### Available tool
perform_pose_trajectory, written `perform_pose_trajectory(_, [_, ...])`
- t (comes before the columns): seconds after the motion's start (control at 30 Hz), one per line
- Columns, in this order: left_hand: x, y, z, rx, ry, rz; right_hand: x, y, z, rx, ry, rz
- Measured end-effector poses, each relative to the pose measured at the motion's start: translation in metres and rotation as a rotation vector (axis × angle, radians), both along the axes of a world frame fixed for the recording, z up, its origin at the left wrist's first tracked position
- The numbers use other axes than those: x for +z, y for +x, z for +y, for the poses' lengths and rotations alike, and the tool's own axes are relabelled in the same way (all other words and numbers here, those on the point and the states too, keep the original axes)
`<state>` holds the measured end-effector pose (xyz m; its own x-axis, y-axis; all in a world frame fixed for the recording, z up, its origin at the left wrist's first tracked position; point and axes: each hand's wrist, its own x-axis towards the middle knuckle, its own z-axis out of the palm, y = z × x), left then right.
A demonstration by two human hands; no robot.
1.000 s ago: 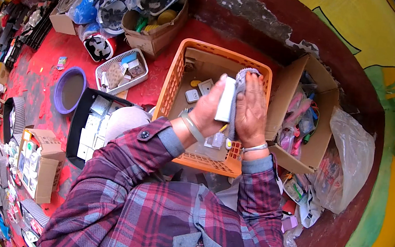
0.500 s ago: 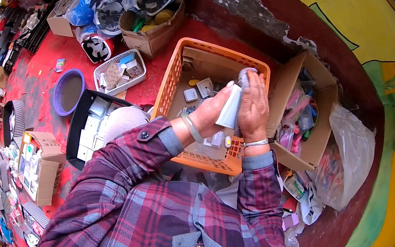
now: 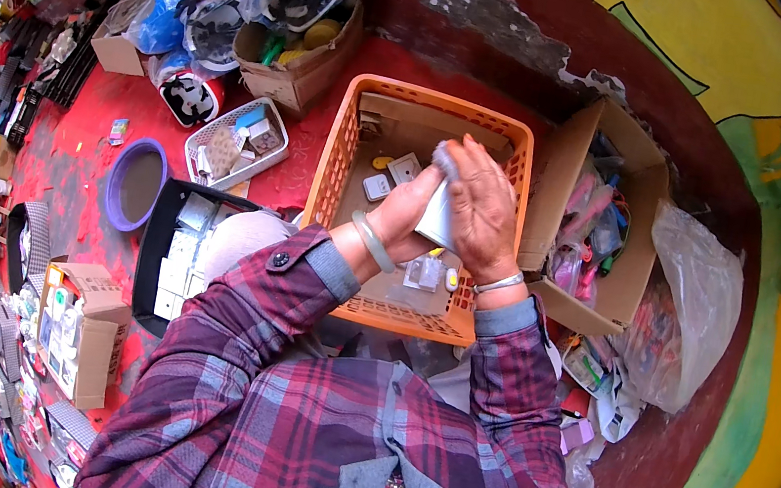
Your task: The person cleans small electronic components and plastic housings with a grey cloth, handling them one at a time and placing the cleaned items into a black tray on the floor.
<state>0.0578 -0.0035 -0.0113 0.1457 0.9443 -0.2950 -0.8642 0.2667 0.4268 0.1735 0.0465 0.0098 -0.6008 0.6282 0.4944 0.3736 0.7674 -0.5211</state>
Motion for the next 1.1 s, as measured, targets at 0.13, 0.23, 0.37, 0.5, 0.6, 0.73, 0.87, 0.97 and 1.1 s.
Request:
perform_pose_trajectory(0.13, [-0.011, -0.008, -0.001, -0.167, 0.141, -0.021, -0.014, 0.016, 0.023, -0.147, -0.690, 0.264])
perform_pose_trajectory(0.23, [0.020, -0.015, 0.000, -0.161, 0.156, -0.121, -0.031, 0.035, 0.041, -0.231, -0.978, 0.481])
perform_pose_trajectory(0.37, [0.036, -0.026, -0.003, -0.016, 0.220, -0.220, -0.014, 0.043, 0.041, -0.191, -1.336, 1.011])
perform_pose_trajectory(0.5, [0.037, -0.027, -0.003, 0.084, 0.212, -0.243, 0.000, 0.048, 0.034, -0.069, -1.442, 1.227])
perform_pose_trajectory(0.6, [0.026, -0.029, 0.002, 0.134, 0.200, -0.231, 0.015, 0.039, 0.025, -0.019, -1.440, 1.318])
perform_pose_trajectory(0.73, [0.013, -0.027, 0.007, 0.221, 0.171, -0.219, -0.007, 0.050, 0.034, 0.427, -1.542, 1.241])
perform_pose_trajectory(0.87, [0.006, -0.015, 0.009, 0.279, 0.196, -0.157, 0.004, 0.003, -0.008, 0.183, -0.977, 0.740])
perform_pose_trajectory(0.97, [0.002, -0.007, 0.006, 0.276, 0.125, -0.105, -0.027, -0.005, -0.016, -0.029, -0.599, 0.472])
perform_pose_trajectory(1.1, [0.010, -0.002, 0.002, 0.211, 0.135, 0.040, -0.029, -0.004, -0.007, -0.011, -1.096, 0.951])
